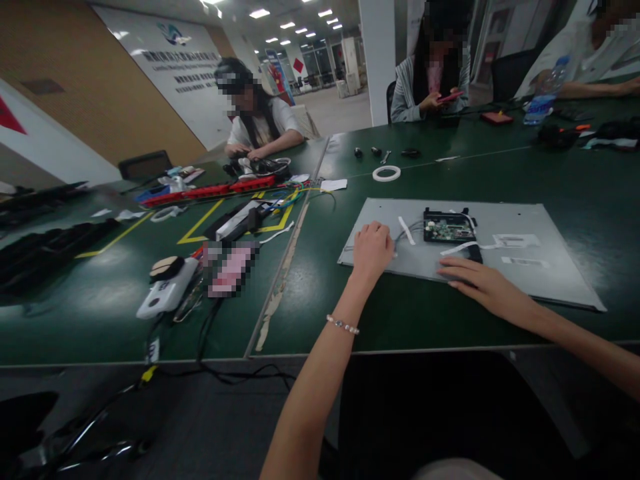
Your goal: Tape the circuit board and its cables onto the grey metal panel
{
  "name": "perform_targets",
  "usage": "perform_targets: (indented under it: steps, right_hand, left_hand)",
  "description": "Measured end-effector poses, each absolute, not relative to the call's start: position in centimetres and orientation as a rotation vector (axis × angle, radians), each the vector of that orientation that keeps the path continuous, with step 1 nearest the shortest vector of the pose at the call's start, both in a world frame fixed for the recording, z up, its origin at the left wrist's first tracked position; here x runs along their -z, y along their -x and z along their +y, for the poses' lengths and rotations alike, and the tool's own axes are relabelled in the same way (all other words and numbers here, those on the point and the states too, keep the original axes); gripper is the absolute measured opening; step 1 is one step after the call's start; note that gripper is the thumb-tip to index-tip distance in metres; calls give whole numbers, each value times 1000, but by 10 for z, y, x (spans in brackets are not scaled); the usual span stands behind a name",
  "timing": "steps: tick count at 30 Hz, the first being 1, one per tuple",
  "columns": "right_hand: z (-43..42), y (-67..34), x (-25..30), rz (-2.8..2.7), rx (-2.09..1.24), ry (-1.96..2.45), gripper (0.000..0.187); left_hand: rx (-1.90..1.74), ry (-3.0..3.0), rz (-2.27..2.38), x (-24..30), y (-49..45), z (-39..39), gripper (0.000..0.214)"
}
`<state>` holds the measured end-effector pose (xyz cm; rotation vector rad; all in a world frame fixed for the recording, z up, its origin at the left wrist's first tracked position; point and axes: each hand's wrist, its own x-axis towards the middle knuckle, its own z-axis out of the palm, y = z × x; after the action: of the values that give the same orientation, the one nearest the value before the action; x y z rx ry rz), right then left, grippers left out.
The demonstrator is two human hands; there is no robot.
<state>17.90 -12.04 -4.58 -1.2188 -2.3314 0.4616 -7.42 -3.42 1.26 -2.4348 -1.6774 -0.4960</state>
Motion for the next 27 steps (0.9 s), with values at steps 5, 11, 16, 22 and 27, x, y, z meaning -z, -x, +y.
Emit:
perform_targets:
  steps: [5,11,16,22,27]
  right_hand:
    - [-101,-206,55,-2177,-245,1418,38]
    - [-73,-270,67,-2042,11,1655,37]
    - [-56,-336,85,-1915,156,1921,37]
    - [-40,-391,99,-1815,293,2048,40]
    - [-31,-414,100,-1786,319,2072,44]
  left_hand:
    - [542,2456,-1652,-12,76,-35,19]
    - [594,2512,-1643,-8,76,-34,19]
    - [614,2551,-1610,-5,76,-33,18]
    - [575,2553,-1627,-3,76,-33,19]
    - [547,2570,-1640,-3,76,-33,19]
